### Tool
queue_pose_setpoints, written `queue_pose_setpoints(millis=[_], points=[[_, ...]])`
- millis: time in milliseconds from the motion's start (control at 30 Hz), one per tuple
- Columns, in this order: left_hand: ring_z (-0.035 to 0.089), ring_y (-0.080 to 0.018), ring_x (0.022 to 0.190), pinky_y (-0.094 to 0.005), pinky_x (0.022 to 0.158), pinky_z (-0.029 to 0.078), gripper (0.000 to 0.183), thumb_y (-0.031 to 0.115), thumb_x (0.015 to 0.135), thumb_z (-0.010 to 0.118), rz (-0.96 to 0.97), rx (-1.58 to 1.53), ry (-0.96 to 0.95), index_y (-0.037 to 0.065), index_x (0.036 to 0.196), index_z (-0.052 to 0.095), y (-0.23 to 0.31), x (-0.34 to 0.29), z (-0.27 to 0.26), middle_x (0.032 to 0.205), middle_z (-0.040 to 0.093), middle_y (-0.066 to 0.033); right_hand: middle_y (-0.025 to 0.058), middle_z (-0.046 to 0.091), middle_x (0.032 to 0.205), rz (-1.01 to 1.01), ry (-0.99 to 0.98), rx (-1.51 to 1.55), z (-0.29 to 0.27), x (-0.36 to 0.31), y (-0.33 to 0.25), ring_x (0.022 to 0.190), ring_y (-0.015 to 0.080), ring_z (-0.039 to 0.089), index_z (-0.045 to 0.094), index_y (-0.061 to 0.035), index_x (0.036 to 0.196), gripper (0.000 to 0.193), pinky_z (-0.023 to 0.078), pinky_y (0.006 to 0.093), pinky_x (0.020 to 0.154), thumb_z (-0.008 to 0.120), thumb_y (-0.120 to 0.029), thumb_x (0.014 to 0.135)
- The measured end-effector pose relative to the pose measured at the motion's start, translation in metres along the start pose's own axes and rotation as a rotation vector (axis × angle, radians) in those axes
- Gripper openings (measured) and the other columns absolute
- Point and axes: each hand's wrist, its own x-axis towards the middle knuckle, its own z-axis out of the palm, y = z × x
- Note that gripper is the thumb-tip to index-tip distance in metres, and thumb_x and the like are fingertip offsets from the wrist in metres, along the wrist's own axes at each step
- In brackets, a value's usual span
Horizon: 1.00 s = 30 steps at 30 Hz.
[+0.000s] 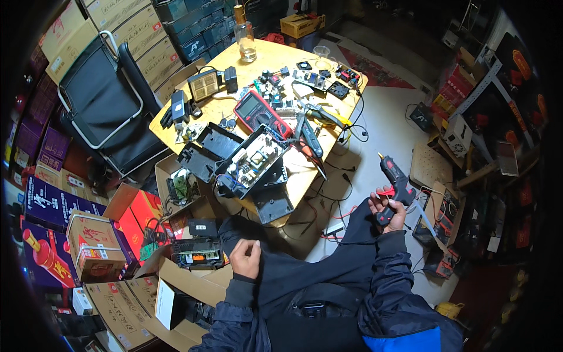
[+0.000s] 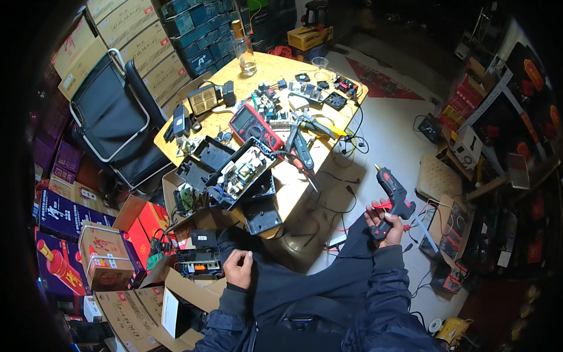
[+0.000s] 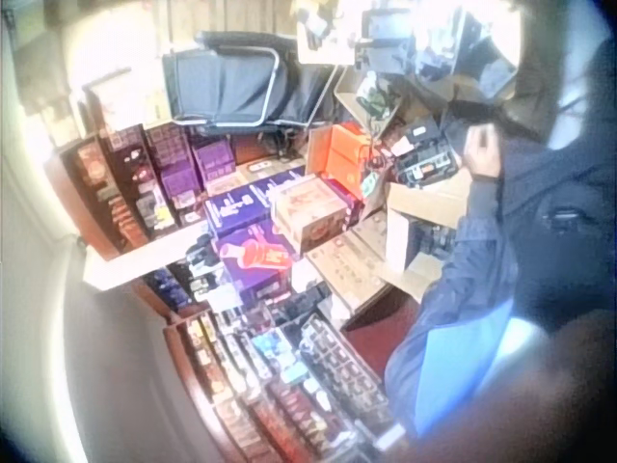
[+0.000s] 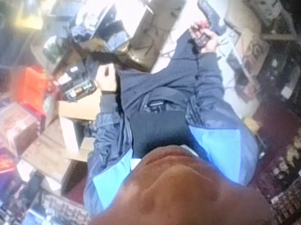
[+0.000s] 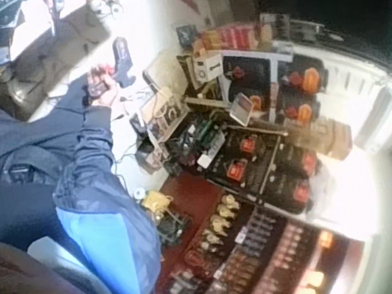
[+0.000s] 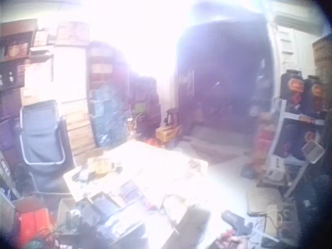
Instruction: The person sits on the floor and uses a hot glue gun to apply glue to the internal components of an open electronic device. They repeatedly aim the glue gun at different parts of the circuit board and apply glue while holding the device with the other hand.
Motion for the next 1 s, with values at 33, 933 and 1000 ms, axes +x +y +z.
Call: queue_pose_setpoints(millis=[33, 933, 1000], points=[[0.061, -0.0206, 0.066, -0.0318, 0.064, 0.048, 0.013, 0.007, 0.093, 0.074, 0.006, -0.021, 0.009, -0.003, 0.086, 0.069, 0.005, 0.006, -0.003, 0.076, 0.062, -0.0113, 0.0208, 0.067, 0.136, 0.000, -0.053, 0.011, 0.011, -0.005, -0.001, 0.126, 0.0412, 0.064, 0.055, -0.0009, 0.144, 0.063, 0.049, 0.0553, 0.112, 0.060, -0.016, 0.083], [0.038, -0.0427, 0.149, -0.0537, 0.122, 0.029, 0.078, 0.031, 0.072, 0.092, 0.433, 0.434, 0.003, 0.007, 0.140, 0.062, 0.169, 0.147, -0.041, 0.153, 0.050, -0.0208, 0.0240, 0.063, 0.143, 0.064, -0.507, -0.384, 0.217, -0.033, 0.004, 0.133, 0.0397, 0.061, 0.047, 0.0048, 0.150, 0.067, 0.048, 0.0463, 0.116, 0.058, -0.012, 0.086], [0.043, -0.0416, 0.146, -0.0516, 0.121, 0.033, 0.076, 0.028, 0.073, 0.091, 0.430, 0.434, -0.016, 0.006, 0.139, 0.062, 0.180, 0.148, -0.045, 0.151, 0.052, -0.0207, 0.0237, 0.063, 0.143, 0.065, -0.516, -0.396, 0.220, -0.031, 0.002, 0.133, 0.0395, 0.061, 0.047, 0.0047, 0.150, 0.067, 0.048, 0.0463, 0.116, 0.059, -0.013, 0.087]])
